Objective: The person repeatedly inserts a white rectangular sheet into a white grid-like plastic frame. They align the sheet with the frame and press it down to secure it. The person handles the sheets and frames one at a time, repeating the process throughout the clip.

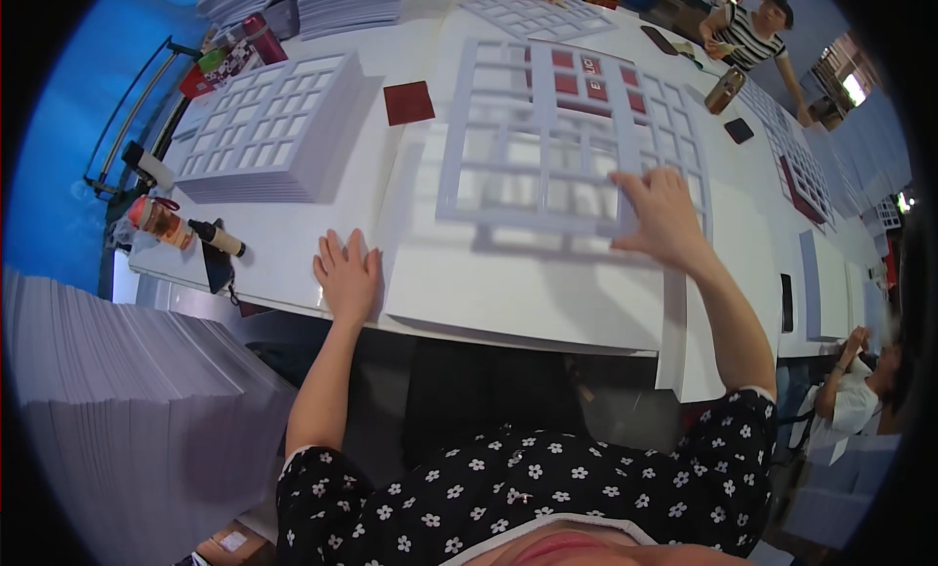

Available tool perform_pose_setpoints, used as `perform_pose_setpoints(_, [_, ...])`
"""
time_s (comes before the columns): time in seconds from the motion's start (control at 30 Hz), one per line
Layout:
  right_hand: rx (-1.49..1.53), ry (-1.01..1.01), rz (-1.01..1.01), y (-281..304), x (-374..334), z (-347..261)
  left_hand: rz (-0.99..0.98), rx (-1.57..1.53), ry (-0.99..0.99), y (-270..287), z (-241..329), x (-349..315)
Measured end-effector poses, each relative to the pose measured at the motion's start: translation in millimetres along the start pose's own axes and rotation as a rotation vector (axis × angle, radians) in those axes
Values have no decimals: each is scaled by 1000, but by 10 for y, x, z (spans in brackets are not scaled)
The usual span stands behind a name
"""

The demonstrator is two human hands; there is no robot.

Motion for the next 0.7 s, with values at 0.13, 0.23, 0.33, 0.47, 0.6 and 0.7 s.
perform_pose_setpoints(0.13, [92,26,-62,95,-573,-565,11,-65,0,61,78,-25])
perform_pose_setpoints(0.23, [127,21,-107,13,-779,-800,2,-96,3,78,71,-25])
perform_pose_setpoints(0.33, [109,46,-119,-119,-824,-947,6,-96,7,63,59,-32])
perform_pose_setpoints(0.47, [65,65,-141,-314,-778,-1050,76,-53,-23,-15,9,-38])
perform_pose_setpoints(0.6, [-3,70,-141,-445,-764,-1100,100,-29,-26,-10,29,-48])
perform_pose_setpoints(0.7, [-29,95,-118,-499,-782,-1110,99,-13,-29,17,30,-32])
Point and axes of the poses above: each hand's wrist, its own x-axis towards the middle knuckle, its own y-axis out of the back of the hand, z = x × y, the point moved 8 cm from there along x, towards the middle knuckle, and after that the axes turned 4 degrees about z, right-handed, at the moved point
